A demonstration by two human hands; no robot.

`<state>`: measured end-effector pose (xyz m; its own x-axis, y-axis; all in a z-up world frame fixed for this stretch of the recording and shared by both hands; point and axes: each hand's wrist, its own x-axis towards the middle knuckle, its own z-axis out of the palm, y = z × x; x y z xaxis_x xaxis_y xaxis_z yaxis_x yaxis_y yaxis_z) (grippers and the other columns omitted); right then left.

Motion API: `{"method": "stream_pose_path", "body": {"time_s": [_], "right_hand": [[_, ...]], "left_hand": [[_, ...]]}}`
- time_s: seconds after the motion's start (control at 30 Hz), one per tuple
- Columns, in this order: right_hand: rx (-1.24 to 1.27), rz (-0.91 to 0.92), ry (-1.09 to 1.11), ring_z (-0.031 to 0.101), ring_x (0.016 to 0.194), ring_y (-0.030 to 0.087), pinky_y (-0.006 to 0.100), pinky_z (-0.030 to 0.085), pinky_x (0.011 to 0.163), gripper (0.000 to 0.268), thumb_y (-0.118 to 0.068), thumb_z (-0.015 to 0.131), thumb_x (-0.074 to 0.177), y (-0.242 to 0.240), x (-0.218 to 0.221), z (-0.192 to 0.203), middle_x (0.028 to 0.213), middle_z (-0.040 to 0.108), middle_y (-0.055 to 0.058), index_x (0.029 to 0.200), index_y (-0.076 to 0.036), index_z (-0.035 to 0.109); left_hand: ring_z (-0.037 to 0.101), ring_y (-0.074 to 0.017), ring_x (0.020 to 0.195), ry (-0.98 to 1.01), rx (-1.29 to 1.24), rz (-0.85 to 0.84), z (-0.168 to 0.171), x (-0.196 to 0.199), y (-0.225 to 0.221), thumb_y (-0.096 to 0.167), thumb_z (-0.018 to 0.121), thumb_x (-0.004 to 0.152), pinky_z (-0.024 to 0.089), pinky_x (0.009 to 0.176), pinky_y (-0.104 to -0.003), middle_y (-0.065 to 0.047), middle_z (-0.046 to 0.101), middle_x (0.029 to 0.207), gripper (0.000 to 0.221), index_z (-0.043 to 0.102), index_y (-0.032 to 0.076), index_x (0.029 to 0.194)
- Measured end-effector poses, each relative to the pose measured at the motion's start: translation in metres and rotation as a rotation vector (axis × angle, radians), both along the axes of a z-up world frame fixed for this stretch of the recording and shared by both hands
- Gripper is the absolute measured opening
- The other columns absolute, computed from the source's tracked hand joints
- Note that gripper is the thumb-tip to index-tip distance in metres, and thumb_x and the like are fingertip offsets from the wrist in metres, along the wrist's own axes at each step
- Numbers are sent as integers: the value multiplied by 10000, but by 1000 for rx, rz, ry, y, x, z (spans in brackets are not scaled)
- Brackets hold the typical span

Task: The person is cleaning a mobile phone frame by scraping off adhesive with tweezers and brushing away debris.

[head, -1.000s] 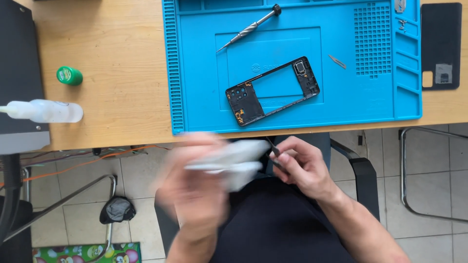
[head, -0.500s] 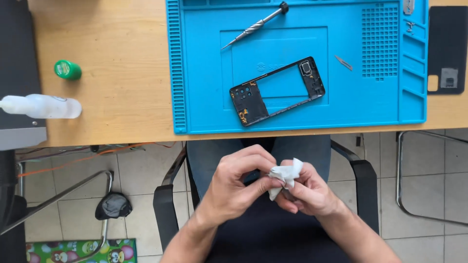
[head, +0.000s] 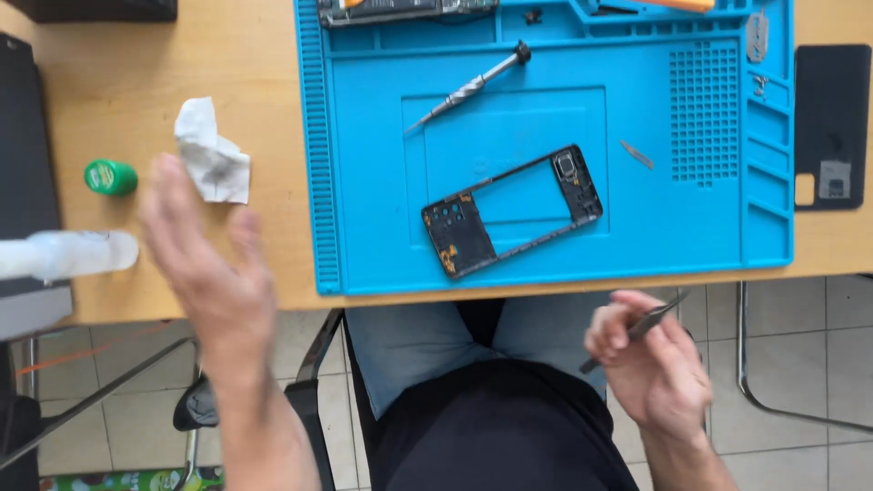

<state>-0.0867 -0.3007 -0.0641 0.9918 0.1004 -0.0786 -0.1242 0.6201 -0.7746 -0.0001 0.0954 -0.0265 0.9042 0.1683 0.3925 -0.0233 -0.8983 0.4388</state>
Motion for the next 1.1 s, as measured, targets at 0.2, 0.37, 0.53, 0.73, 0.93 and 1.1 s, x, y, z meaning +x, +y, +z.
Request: {"method": "stream_pose_path", "body": {"time_s": [0.2, 0.37, 0.53, 0.73, 0.93, 1.1], "right_hand": [[-143, -367, -132, 697, 639, 305, 418, 697, 543, 702, 62, 373, 1173, -72, 16, -19, 1221, 644, 245, 1731, -364, 374], [-326, -274, -76, 590, 1106, 196, 304, 603, 779, 441, -453, 531, 1130, -142, 58, -45, 1236, 646, 59, 1496, -214, 595], [-292, -174, -47, 466, 1667, 300, 365, 553, 1033, 684, -692, 720, 1016, -114, 147, -22, 1744, 530, -154, 1595, -341, 632], [-293, -231, 35, 740, 1047, 444, 421, 698, 749, 324, -244, 679, 1017, -30, 191, 11, 1173, 705, 219, 1297, -130, 562], [-668, -16, -171, 777, 827, 329, 426, 634, 787, 393, -243, 451, 1018, 39, 211, 22, 986, 758, 293, 1182, 90, 580], [-936, 126, -453, 768, 864, 314, 398, 620, 783, 318, -161, 543, 999, 47, 223, 22, 978, 786, 193, 1189, 49, 686]], "left_hand": [[515, -322, 1236, 271, 360, -485, -6, 12, -94, 849, 740, 764, 433, 948, -464, -103, 521, 1448, 1075, 442, 184, 1555], [555, -326, 1157, 254, 193, -651, 0, 60, -85, 544, 745, 948, 459, 917, -460, -136, 568, 1359, 713, 525, 124, 1481], [521, -295, 1172, 412, 231, -726, 6, 108, -78, 630, 826, 805, 448, 920, -448, -85, 531, 1409, 900, 508, 170, 1510], [597, -293, 999, 282, -64, -663, 9, 134, -109, 207, 733, 1002, 462, 774, -416, -110, 648, 1122, 235, 669, 64, 1176], [561, -237, 900, 106, 43, -578, -22, 125, -127, 166, 696, 966, 434, 740, -357, -32, 579, 977, 51, 665, 129, 982], [528, -236, 832, -8, 158, -623, -32, 140, -131, 190, 650, 950, 415, 712, -368, -19, 531, 887, 92, 595, 147, 892]]}}
